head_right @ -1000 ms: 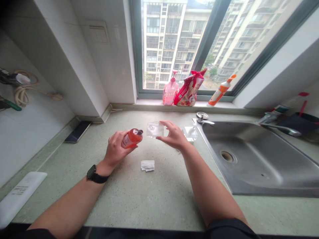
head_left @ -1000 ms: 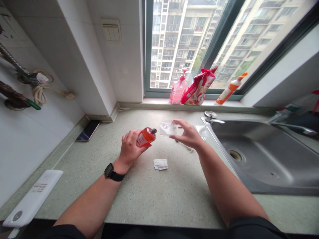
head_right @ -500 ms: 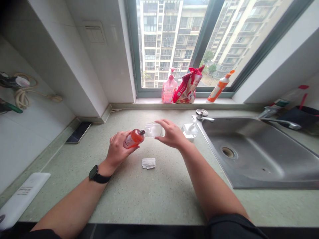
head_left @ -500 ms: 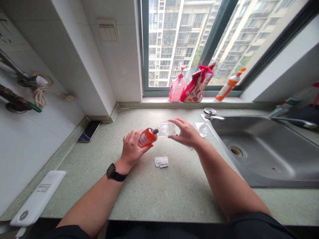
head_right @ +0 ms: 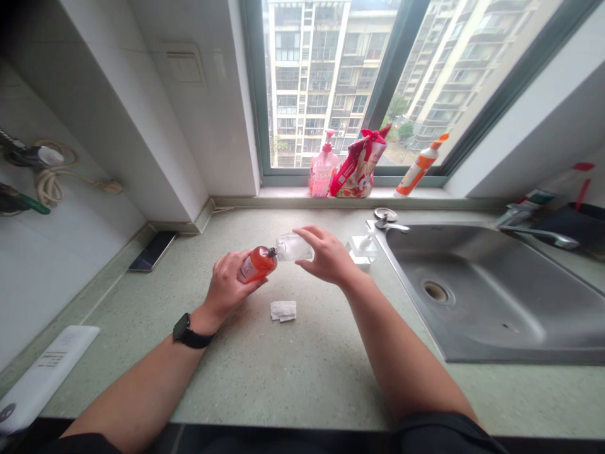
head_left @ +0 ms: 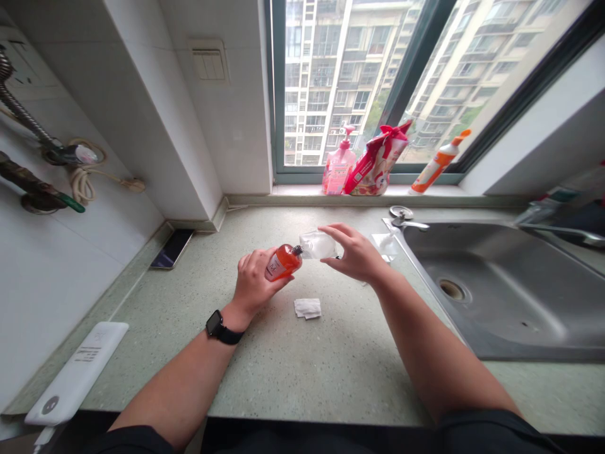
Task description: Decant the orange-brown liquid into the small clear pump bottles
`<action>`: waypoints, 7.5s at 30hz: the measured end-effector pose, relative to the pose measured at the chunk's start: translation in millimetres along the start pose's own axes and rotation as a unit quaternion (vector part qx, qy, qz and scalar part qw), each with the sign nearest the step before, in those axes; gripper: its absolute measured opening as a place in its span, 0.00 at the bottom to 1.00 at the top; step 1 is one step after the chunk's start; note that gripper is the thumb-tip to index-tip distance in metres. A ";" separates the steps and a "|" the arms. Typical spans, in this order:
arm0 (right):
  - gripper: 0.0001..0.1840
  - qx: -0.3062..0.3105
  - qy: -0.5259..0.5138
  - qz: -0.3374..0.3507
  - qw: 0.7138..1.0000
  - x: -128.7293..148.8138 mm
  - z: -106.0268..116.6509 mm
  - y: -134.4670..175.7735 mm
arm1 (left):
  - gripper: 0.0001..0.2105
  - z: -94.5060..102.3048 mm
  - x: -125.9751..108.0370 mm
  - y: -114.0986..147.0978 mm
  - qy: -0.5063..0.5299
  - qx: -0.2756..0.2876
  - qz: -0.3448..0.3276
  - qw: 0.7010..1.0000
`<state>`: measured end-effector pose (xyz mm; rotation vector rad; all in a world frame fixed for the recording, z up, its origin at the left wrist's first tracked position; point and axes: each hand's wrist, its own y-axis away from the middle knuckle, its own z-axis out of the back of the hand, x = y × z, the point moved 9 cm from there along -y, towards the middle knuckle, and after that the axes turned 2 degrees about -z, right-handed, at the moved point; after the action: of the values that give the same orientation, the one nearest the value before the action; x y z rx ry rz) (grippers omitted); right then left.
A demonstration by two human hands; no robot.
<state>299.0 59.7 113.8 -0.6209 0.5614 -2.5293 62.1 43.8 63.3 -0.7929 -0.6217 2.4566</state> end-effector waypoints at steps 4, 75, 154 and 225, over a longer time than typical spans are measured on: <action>0.38 -0.004 0.005 0.007 1.000 1.1 1.2 0.1 | 0.34 -0.7 0.0 0.0 -0.006 -0.002 0.004 1.000; 0.40 -0.023 0.013 0.057 0.998 18.2 16.8 0.4 | 0.36 -14.9 0.9 1.3 0.059 -0.007 0.017 0.998; 0.42 -0.045 0.051 0.101 0.993 34.7 24.3 2.5 | 0.37 -16.3 1.1 1.3 0.070 -0.012 0.000 0.997; 0.45 -0.044 0.076 0.118 0.989 40.6 24.6 4.6 | 0.37 -16.1 -0.7 1.7 0.076 -0.015 -0.012 0.997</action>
<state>281.3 27.9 144.6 -0.3677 0.7572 -2.3506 72.3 46.3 50.9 -0.9669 -0.6082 2.3438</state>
